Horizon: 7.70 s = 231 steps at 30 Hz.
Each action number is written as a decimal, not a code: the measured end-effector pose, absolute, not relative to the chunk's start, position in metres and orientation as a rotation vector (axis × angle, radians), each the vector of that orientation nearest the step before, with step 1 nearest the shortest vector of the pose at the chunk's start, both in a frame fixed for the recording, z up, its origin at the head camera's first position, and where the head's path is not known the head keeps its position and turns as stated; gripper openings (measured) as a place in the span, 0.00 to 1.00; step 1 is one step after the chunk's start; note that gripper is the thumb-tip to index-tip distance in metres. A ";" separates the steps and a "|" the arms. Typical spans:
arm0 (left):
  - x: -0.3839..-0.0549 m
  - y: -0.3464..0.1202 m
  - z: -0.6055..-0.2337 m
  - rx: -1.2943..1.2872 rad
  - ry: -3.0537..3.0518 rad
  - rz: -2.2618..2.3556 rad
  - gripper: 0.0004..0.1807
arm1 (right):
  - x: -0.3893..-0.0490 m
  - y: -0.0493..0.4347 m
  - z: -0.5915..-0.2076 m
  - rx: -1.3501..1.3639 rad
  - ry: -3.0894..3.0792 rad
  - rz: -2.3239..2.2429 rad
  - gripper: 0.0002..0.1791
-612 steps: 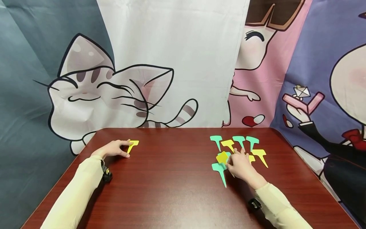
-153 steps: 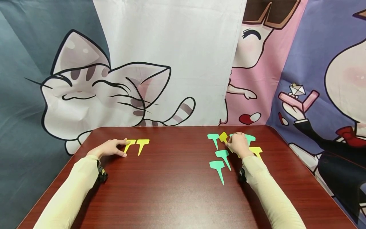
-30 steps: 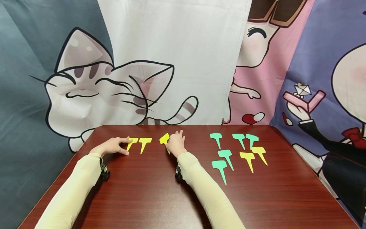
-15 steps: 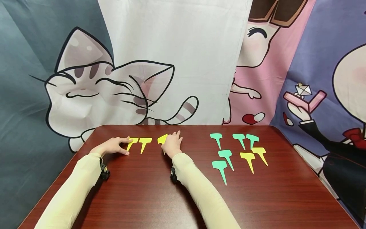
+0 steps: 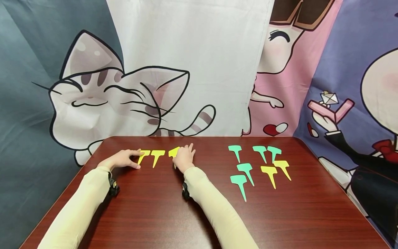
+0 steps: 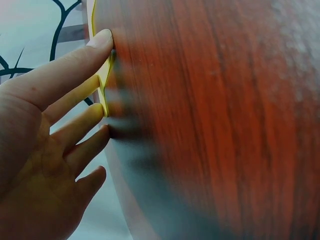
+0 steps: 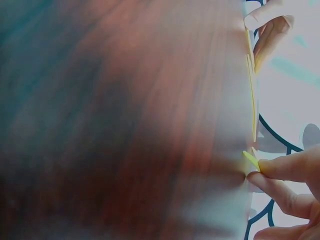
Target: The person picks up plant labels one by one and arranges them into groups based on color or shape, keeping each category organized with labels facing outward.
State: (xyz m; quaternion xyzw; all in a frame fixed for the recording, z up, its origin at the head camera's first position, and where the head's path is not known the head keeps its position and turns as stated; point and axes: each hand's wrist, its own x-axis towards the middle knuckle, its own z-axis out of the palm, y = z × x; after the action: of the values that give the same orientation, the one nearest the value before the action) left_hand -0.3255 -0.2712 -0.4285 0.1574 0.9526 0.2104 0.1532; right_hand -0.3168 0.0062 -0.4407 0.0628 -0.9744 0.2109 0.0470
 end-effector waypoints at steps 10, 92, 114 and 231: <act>-0.325 -0.270 -0.426 0.458 2.730 0.596 0.40 | -0.316 0.001 -0.438 0.191 -2.980 0.643 0.18; -0.328 -0.271 -0.430 0.457 2.729 0.588 0.42 | -0.315 0.028 -0.433 0.399 -3.076 0.497 0.29; -0.329 -0.273 -0.431 0.471 2.740 0.583 0.42 | -0.316 0.084 -0.433 0.637 -3.132 0.378 0.35; -0.327 -0.272 -0.431 0.462 2.709 0.596 0.41 | -0.211 0.349 -0.429 -0.037 -3.056 0.288 0.17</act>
State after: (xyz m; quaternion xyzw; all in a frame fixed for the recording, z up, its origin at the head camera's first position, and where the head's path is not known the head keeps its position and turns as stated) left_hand -0.3266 -0.2715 -0.4305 0.1619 0.9503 0.2092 0.1640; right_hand -0.2110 0.3494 -0.4287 -0.0119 -0.9949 0.0939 0.0360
